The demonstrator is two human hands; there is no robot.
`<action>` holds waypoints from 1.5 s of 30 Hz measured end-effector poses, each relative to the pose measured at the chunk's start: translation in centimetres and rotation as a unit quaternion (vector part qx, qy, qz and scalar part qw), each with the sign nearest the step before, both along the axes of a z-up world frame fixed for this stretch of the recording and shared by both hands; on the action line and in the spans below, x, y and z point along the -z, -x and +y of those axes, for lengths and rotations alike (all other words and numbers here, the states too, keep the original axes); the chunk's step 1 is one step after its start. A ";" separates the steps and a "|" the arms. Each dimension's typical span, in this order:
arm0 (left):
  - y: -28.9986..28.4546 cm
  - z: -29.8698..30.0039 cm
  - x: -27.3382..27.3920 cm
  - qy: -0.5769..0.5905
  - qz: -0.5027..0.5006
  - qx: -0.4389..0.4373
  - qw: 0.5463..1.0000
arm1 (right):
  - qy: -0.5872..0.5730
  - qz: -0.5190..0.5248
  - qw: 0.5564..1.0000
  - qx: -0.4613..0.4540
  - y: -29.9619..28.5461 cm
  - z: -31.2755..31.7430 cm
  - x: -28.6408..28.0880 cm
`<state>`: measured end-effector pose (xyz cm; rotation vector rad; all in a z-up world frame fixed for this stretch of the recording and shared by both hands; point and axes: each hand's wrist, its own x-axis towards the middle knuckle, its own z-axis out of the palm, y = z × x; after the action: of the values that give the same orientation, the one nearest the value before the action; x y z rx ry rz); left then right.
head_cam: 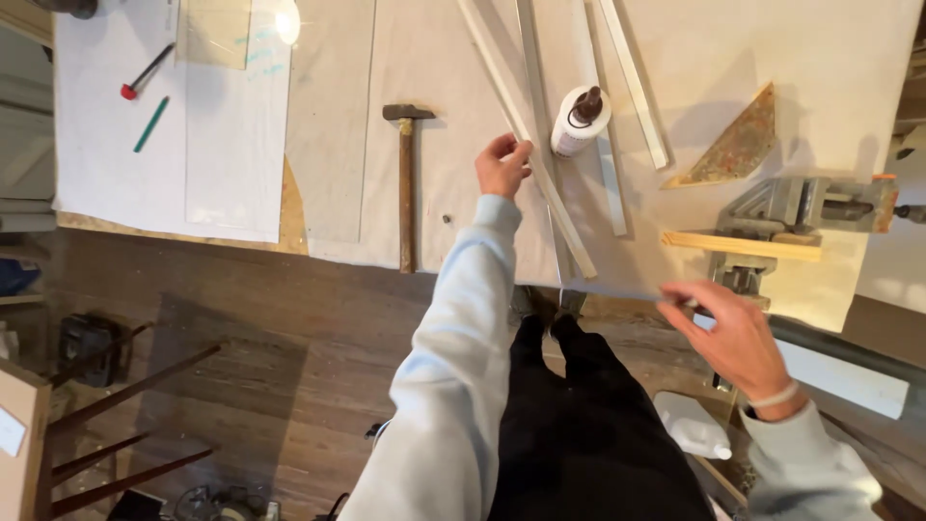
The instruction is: The person applies glue to a mitered picture frame molding piece, then places it into a corner clamping vise on the workbench and tightens the clamp screw by hand to hold the joint. They align the molding against the triangular guide and adjust the clamp at the end.
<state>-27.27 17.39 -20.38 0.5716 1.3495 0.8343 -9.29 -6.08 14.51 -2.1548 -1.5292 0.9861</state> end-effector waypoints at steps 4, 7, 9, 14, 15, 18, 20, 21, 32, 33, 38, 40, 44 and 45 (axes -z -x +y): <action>5.0 -2.7 -14.0 -0.027 -0.047 0.002 0.999 | -0.085 0.042 0.995 -0.017 2.8 3.2 0.7; 7.8 -6.1 -19.9 -0.036 -0.079 -0.014 0.996 | -0.108 0.112 0.986 -0.066 4.3 4.9 1.2; 9.2 -7.7 -22.4 -0.082 -0.094 -0.037 0.991 | 0.028 0.196 0.979 -0.046 4.5 5.6 1.6; 11.6 -10.8 -26.2 -0.080 -0.084 -0.077 0.990 | 0.052 0.328 0.939 -0.095 4.9 4.4 2.9; 11.9 -11.0 -27.0 -0.073 -0.070 -0.095 0.990 | 0.134 0.362 0.920 -0.072 5.2 4.2 3.4; 13.0 -12.7 -31.8 -0.130 0.030 -0.081 0.988 | 0.004 0.250 0.959 -0.135 5.5 3.6 3.0; 13.0 -12.7 -35.3 -0.296 0.275 -0.047 0.913 | -0.011 0.237 0.955 -0.176 5.4 3.5 2.6; 13.0 -12.4 -37.1 -0.438 0.490 -0.008 0.754 | -0.026 0.220 0.951 -0.217 5.5 3.6 2.4; 16.5 -14.0 -31.4 -0.379 0.290 0.570 0.669 | 0.094 0.150 0.979 -0.105 -1.0 8.8 8.6; 17.3 -13.6 -31.5 -0.379 0.289 0.551 0.685 | 0.122 -0.053 0.991 -0.007 -1.5 10.5 8.4; 21.0 -10.6 -31.9 -0.367 0.312 0.532 0.696 | 0.087 -0.201 0.976 -0.019 -1.2 10.9 18.4; 23.0 -9.5 -31.9 -0.368 0.324 0.520 0.700 | 0.065 -0.249 0.966 -0.030 -1.0 10.4 21.1; 26.6 -7.3 -31.8 -0.370 0.316 0.492 0.722 | 0.074 -0.230 0.969 0.042 -1.6 9.7 22.1; 27.4 -6.8 -32.0 -0.362 0.318 0.494 0.724 | 0.086 -0.237 0.966 0.064 -1.8 9.5 22.2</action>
<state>-54.65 10.56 11.58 2.1347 0.9818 0.1903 -7.51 3.43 -7.73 -2.7210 -1.5130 0.6050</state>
